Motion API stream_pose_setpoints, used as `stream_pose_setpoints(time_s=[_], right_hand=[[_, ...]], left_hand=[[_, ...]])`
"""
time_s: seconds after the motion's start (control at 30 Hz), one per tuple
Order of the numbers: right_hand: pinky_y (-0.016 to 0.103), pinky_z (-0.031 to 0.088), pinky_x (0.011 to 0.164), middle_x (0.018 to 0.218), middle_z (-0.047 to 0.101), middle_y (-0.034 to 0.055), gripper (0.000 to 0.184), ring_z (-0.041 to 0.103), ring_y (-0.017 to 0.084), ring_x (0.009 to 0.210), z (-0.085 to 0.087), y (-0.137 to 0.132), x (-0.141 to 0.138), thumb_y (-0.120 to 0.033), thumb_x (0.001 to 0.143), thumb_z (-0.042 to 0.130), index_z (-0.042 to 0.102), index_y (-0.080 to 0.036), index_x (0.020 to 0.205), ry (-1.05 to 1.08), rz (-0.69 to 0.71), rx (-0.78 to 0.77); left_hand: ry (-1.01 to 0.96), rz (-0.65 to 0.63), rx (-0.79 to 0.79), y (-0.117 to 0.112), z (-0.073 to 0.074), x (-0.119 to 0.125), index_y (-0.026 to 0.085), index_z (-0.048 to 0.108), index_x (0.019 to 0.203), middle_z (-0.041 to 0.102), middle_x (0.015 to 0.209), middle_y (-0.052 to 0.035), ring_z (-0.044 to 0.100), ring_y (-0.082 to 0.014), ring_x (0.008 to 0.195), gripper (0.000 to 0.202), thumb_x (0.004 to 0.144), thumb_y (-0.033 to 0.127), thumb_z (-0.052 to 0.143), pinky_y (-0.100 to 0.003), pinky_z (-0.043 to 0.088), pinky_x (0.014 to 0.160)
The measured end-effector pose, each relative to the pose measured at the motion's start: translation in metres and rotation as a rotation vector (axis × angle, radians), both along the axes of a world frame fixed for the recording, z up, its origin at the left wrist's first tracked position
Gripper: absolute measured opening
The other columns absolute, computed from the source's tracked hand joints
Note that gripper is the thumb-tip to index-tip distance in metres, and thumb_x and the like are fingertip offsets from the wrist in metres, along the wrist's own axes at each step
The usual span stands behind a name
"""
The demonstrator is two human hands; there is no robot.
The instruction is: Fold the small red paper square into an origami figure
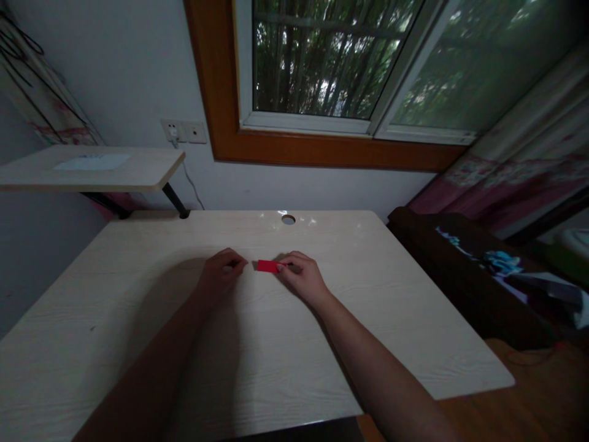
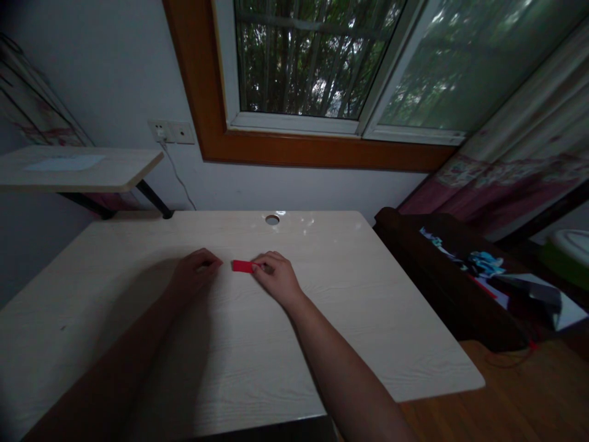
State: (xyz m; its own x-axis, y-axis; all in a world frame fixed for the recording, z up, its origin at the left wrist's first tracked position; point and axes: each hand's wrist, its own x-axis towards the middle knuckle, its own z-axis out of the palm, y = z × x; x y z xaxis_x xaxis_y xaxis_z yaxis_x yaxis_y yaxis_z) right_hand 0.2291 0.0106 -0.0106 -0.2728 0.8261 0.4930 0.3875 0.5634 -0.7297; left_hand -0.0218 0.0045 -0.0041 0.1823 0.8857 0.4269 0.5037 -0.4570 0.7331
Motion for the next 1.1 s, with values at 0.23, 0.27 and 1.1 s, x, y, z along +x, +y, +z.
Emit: stream_pose_setpoints(time_s=[0.23, 0.27, 1.1], right_hand=[[0.032, 0.049, 0.072, 0.079, 0.069, 0.003, 0.009, 0.063, 0.018, 0.076, -0.002, -0.001, -0.003, -0.023, 0.086, 0.064, 0.073, -0.023, 0.084, 0.001, 0.017, 0.002], [0.032, 0.049, 0.072, 0.079, 0.069, 0.0029, 0.008, 0.063, 0.018, 0.076, -0.002, -0.002, -0.004, -0.023, 0.086, 0.065, 0.073, -0.023, 0.084, -0.011, 0.029, 0.012], [0.035, 0.048, 0.08, 0.086, 0.071, 0.0035, 0.009, 0.062, 0.019, 0.082, 0.008, -0.01, -0.019, -0.019, 0.087, 0.063, 0.07, -0.024, 0.087, -0.078, 0.036, 0.163]], left_hand=[[-0.091, -0.043, 0.01, -0.001, -0.003, 0.008, 0.02, 0.07, 0.096, 0.065, 0.092, -0.0044, 0.064, -0.0137, 0.08, 0.014, 0.089, 0.028, 0.06, -0.024, 0.055, 0.071], [-0.074, -0.077, 0.013, -0.003, -0.003, 0.011, 0.02, 0.07, 0.096, 0.065, 0.092, -0.0049, 0.064, -0.0134, 0.078, 0.014, 0.089, 0.028, 0.061, -0.024, 0.055, 0.07], [0.178, -0.127, 0.17, -0.005, -0.01, 0.013, 0.019, 0.068, 0.082, 0.067, 0.079, -0.0041, 0.061, -0.0162, 0.079, 0.009, 0.087, 0.018, 0.062, -0.029, 0.05, 0.077]])
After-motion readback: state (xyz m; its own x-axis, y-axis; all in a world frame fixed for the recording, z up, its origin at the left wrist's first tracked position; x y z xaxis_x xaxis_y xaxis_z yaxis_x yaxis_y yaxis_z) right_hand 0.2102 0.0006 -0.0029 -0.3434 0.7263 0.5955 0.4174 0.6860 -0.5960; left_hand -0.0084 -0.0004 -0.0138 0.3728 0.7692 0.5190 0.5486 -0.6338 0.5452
